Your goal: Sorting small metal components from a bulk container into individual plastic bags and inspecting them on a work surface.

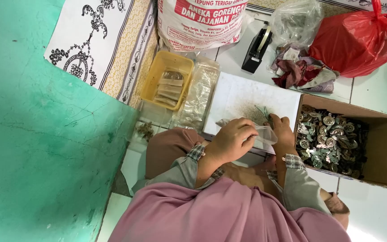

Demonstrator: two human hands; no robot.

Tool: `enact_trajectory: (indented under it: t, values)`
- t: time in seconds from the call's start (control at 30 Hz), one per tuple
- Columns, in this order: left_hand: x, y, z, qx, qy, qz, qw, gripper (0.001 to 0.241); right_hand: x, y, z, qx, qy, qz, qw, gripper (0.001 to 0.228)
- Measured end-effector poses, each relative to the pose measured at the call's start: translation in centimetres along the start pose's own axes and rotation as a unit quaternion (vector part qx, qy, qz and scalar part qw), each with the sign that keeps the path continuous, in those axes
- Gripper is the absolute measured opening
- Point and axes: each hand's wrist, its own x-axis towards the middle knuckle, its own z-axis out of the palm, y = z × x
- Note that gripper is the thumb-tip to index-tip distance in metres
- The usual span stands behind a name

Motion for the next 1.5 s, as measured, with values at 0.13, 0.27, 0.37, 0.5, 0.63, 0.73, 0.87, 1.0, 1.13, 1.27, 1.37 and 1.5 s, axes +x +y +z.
enact_trajectory:
  t: [0.13, 0.27, 0.37, 0.5, 0.63, 0.73, 0.87, 1.0, 1.13, 1.27, 1.37, 1.5]
  values:
    - [-0.4, -0.2, 0.5, 0.001, 0.000, -0.008, 1.000, 0.005, -0.8, -0.6, -0.6, 0.001, 0.002, -0.001, 1.000, 0.052]
    - [-0.3, 0.0, 0.3, -0.001, -0.002, -0.006, 1.000, 0.004, -1.5, -0.9, -0.8, -0.004, 0.007, 0.001, 1.000, 0.051]
    - [-0.3, 0.1, 0.3, -0.003, -0.005, -0.009, 1.000, 0.004, -1.4, -0.8, -0.5, -0.006, 0.005, 0.005, 1.000, 0.050]
    - [-0.6, 0.2, 0.9, -0.003, -0.009, -0.015, 1.000, 0.005, -1.0, -0.3, -0.3, -0.001, 0.008, 0.002, 1.000, 0.047]
    - [-0.3, 0.3, 0.7, -0.013, -0.012, -0.007, 1.000, 0.004, -0.8, -0.2, -0.1, -0.001, 0.007, 0.004, 1.000, 0.048]
    - [-0.5, 0.2, 1.0, -0.015, -0.012, -0.002, 1.000, 0.004, -0.8, -0.1, 0.0, -0.001, 0.016, 0.003, 1.000, 0.047]
    - [-0.6, 0.1, 1.2, -0.018, -0.021, -0.004, 1.000, 0.004, -0.9, -0.3, -0.2, 0.000, 0.013, 0.004, 1.000, 0.045]
    - [-0.5, 0.3, 1.1, -0.021, -0.022, 0.000, 1.000, 0.005, -0.7, -0.1, -0.1, -0.001, 0.018, 0.003, 1.000, 0.046]
    - [-0.6, 0.3, 1.2, -0.023, -0.025, -0.011, 0.999, 0.006, -0.9, -0.5, 0.0, -0.006, 0.019, 0.009, 1.000, 0.047]
    - [-0.5, 0.4, 1.2, -0.023, -0.025, -0.008, 0.999, 0.005, -0.8, -0.5, 0.2, -0.003, 0.026, 0.011, 1.000, 0.047]
    - [-0.3, 0.6, 1.0, -0.023, -0.024, -0.008, 0.999, 0.005, -1.0, -0.7, 0.0, 0.004, 0.028, 0.013, 1.000, 0.046]
    - [-0.7, 0.2, 1.4, -0.020, -0.028, -0.009, 0.999, 0.004, -0.7, 0.0, 0.6, 0.011, 0.036, 0.009, 0.999, 0.042]
